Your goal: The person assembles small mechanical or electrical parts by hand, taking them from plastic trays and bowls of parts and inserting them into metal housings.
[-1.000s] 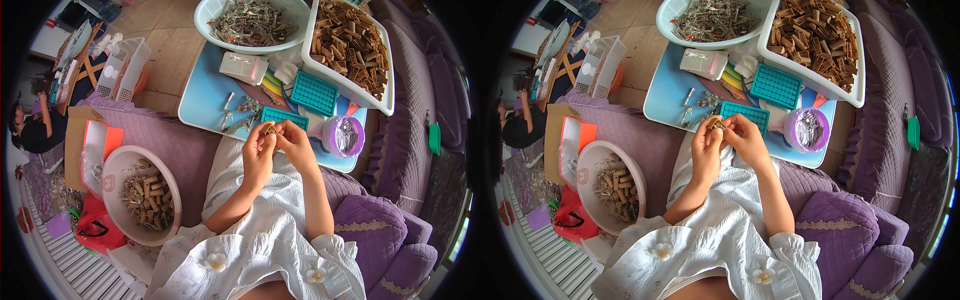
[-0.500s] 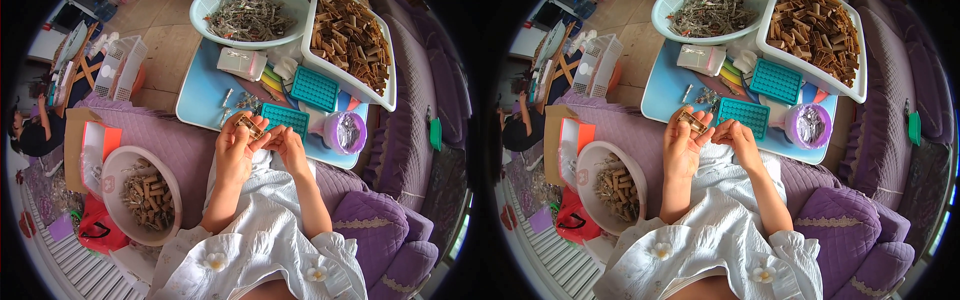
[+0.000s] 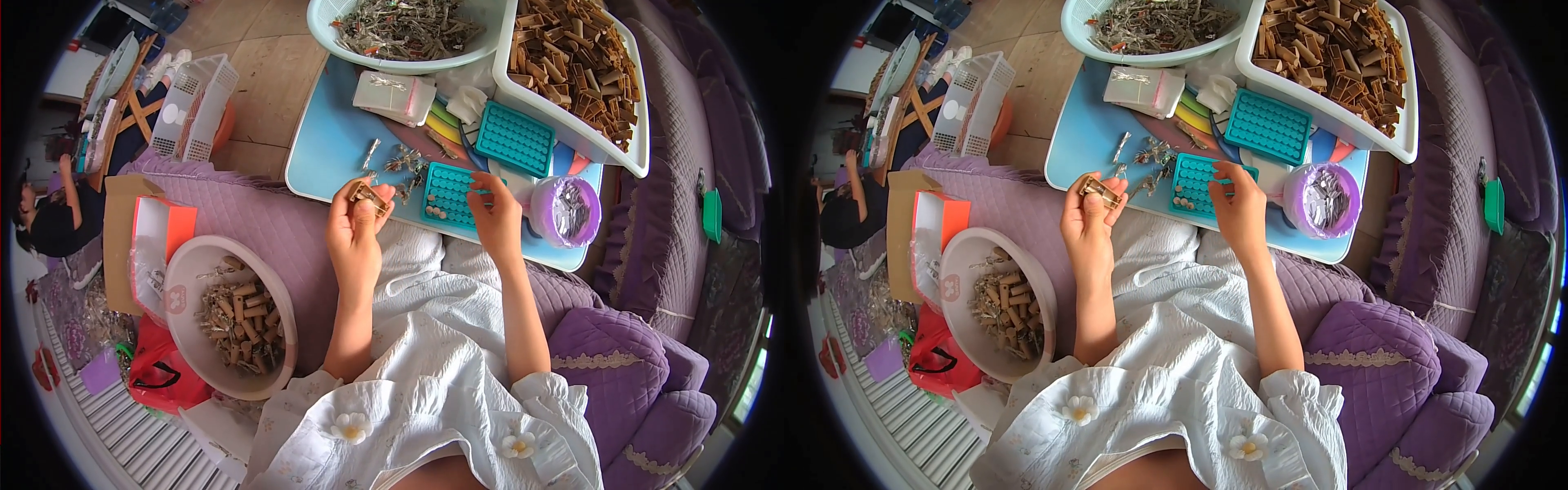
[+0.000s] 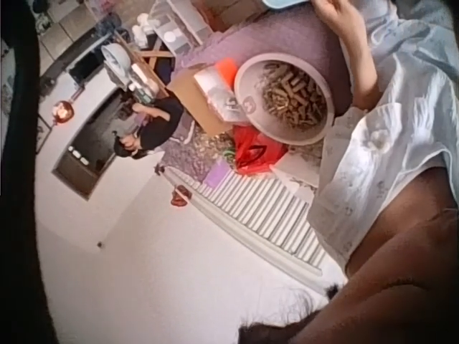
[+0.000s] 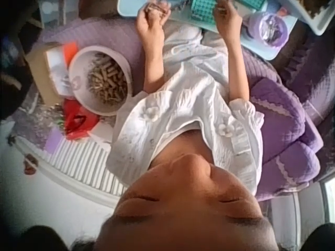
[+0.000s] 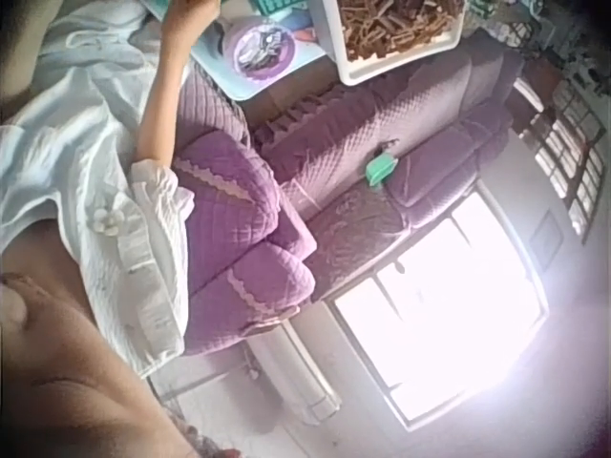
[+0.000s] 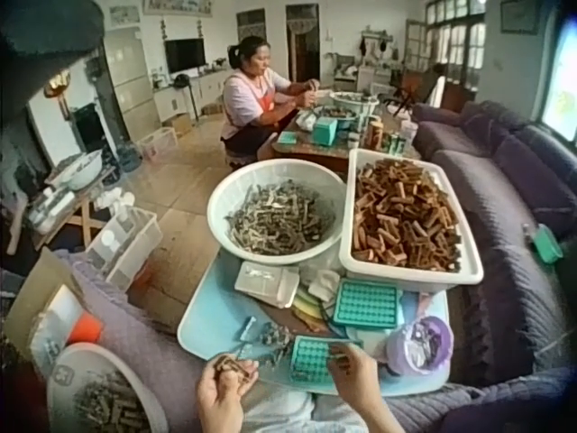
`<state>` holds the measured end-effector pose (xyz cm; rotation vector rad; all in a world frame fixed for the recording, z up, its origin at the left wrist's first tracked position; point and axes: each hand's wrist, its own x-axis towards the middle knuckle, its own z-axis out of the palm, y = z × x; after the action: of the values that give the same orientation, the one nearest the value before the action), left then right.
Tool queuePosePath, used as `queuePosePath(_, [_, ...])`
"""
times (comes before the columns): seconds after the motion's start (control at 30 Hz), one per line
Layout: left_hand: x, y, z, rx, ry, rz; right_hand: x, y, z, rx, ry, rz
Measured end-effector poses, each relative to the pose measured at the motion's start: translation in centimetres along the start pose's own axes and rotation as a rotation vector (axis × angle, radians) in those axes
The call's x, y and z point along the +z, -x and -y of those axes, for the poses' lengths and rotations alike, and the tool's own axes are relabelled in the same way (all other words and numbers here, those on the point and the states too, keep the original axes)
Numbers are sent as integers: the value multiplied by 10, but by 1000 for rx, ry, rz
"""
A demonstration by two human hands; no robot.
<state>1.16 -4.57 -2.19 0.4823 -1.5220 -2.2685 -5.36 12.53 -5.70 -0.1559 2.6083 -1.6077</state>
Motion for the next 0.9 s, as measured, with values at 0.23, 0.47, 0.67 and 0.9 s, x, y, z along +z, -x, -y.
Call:
queuePosePath(0.23, [-6, 8, 6, -207, -6, 81, 18, 11, -5, -268, 425, 176])
queuePosePath(0.47, [-14, 11, 13, -363, -14, 158, 24, 9, -9, -317, 576, 209])
queuePosePath(0.67, [-13, 13, 11, -479, 33, 260, 18, 20, 38, -583, 46, 47])
queuePosePath(0.9, [-14, 12, 18, -456, 29, 235, 20, 17, 35, -717, 75, 177])
